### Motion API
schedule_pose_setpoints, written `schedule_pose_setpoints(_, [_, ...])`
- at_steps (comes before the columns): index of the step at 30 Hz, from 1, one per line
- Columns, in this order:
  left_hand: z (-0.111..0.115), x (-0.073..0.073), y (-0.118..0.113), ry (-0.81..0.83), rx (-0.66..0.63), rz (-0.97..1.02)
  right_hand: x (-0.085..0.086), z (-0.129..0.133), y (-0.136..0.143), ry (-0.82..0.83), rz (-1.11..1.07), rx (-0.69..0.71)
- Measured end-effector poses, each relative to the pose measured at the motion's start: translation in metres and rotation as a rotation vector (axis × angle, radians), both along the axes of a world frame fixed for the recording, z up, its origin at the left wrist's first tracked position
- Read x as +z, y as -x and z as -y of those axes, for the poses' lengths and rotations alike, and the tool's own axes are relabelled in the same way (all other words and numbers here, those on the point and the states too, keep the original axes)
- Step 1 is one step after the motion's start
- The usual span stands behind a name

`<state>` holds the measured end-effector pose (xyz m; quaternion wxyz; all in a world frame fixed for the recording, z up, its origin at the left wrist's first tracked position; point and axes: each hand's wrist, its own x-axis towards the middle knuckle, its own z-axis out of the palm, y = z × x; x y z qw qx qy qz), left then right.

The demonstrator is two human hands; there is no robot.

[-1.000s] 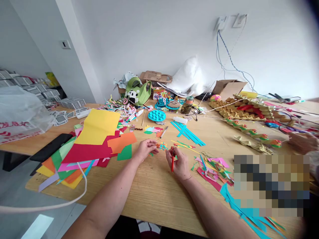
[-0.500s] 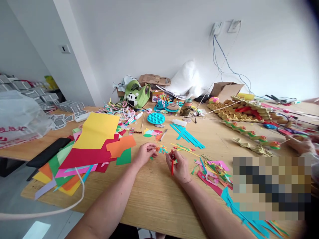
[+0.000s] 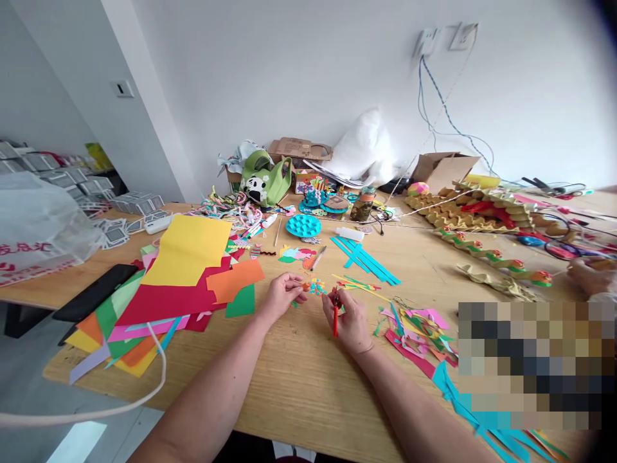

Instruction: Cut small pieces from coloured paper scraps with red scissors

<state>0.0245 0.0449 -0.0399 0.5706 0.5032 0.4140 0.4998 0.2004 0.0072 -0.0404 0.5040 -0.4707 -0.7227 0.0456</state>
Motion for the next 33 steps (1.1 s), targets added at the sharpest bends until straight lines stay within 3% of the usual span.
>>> schedule_pose_setpoints(7, [0.003, 0.004, -0.004, 0.058, -0.029, 0.058, 0.006, -0.001, -0.001, 0.149, -0.177, -0.001])
schedule_pose_setpoints(11, [0.009, 0.01, -0.009, 0.085, -0.027, 0.064, 0.011, 0.001, 0.0, 0.125, -0.245, 0.028])
schedule_pose_setpoints(16, [0.013, 0.011, -0.012, 0.071, -0.063, 0.02, 0.009, 0.0, -0.001, 0.102, -0.225, 0.101])
schedule_pose_setpoints(24, [0.013, 0.011, -0.01, 0.045, -0.091, -0.052, 0.002, -0.004, 0.003, 0.274, -0.175, 0.165])
schedule_pose_setpoints(33, [0.022, 0.026, -0.015, 0.185, -0.079, 0.064, 0.006, 0.001, 0.013, 0.39, -0.468, 0.179])
